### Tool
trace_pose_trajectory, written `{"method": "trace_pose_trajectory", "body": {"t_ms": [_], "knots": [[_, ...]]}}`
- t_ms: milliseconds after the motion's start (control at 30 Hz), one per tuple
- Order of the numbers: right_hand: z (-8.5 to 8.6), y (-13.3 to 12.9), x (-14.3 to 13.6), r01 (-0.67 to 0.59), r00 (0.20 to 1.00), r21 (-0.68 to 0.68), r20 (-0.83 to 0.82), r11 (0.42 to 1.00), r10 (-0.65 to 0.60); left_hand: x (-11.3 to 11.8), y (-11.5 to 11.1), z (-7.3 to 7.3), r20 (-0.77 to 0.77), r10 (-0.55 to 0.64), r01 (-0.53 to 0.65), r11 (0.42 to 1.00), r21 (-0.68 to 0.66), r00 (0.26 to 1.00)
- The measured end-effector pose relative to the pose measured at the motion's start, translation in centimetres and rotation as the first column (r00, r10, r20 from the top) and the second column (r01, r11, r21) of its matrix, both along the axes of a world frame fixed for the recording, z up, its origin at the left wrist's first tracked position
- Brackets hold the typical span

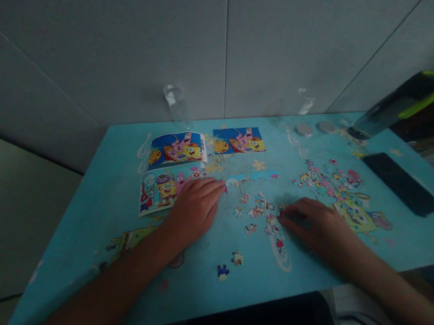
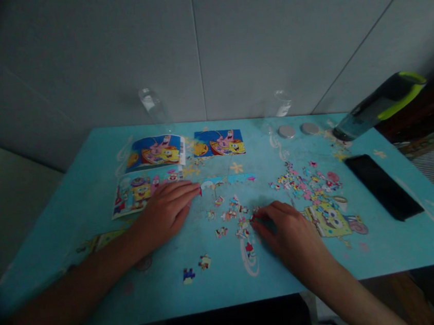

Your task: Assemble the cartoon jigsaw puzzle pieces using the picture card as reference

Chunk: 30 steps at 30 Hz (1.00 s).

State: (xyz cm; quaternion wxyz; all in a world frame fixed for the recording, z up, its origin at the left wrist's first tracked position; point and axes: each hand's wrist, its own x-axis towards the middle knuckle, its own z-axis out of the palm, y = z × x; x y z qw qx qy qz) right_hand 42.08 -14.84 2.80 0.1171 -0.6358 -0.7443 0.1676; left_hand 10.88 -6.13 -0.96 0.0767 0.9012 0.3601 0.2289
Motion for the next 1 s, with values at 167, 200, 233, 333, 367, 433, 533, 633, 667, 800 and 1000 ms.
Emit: {"method": "trace_pose_trajectory", "body": {"t_ms": [167,200,233,333,367,433,533,633,667,800,1000], "knots": [[-0.3,0.0,0.6,-0.006,1.000,0.034,0.031,0.999,0.005,0.0,0.1,-0.2,0.026,-0.009,0.010,1.000,-0.004,1.000],[-0.3,-0.1,0.6,-0.005,1.000,0.027,0.029,1.000,0.004,0.0,0.1,-0.2,0.029,-0.008,0.008,1.000,-0.002,1.000],[-0.2,-0.1,0.6,-0.003,1.000,0.018,0.022,1.000,0.003,0.0,0.1,-0.2,0.027,-0.007,0.007,1.000,-0.004,1.000],[0.3,-0.2,0.0,0.034,0.999,0.006,-0.033,0.999,-0.034,0.0,0.0,-0.1,0.023,-0.005,0.005,1.000,-0.007,1.000],[0.6,-0.1,-0.3,0.048,0.997,-0.004,-0.062,0.999,-0.048,0.1,0.0,-0.1,0.022,-0.003,0.003,1.000,-0.009,1.000],[1.2,0.3,-1.3,0.054,0.988,-0.037,-0.140,0.998,-0.059,0.1,0.0,0.0,0.021,0.000,0.000,1.000,-0.012,1.000],[1.8,2.0,-3.5,0.014,0.957,-0.073,-0.288,0.997,-0.034,0.2,-0.1,0.1,0.018,0.000,0.000,1.000,-0.018,1.000],[1.5,4.7,-6.2,-0.067,0.931,-0.084,-0.364,0.994,0.032,0.2,-0.1,0.1,0.014,-0.001,0.001,1.000,-0.022,1.000],[1.3,5.6,-7.0,-0.091,0.929,-0.074,-0.365,0.993,0.058,0.2,-0.1,0.1,0.016,0.001,0.000,1.000,-0.022,1.000],[0.2,8.0,-9.2,-0.159,0.936,-0.039,-0.324,0.986,0.138,0.3,-0.2,0.1,0.016,0.001,0.000,0.999,-0.035,1.000],[-0.5,8.2,-9.8,-0.097,0.961,0.022,-0.259,0.995,0.099,0.4,-0.2,0.4,0.035,0.005,-0.003,0.999,-0.046,0.999]]}}
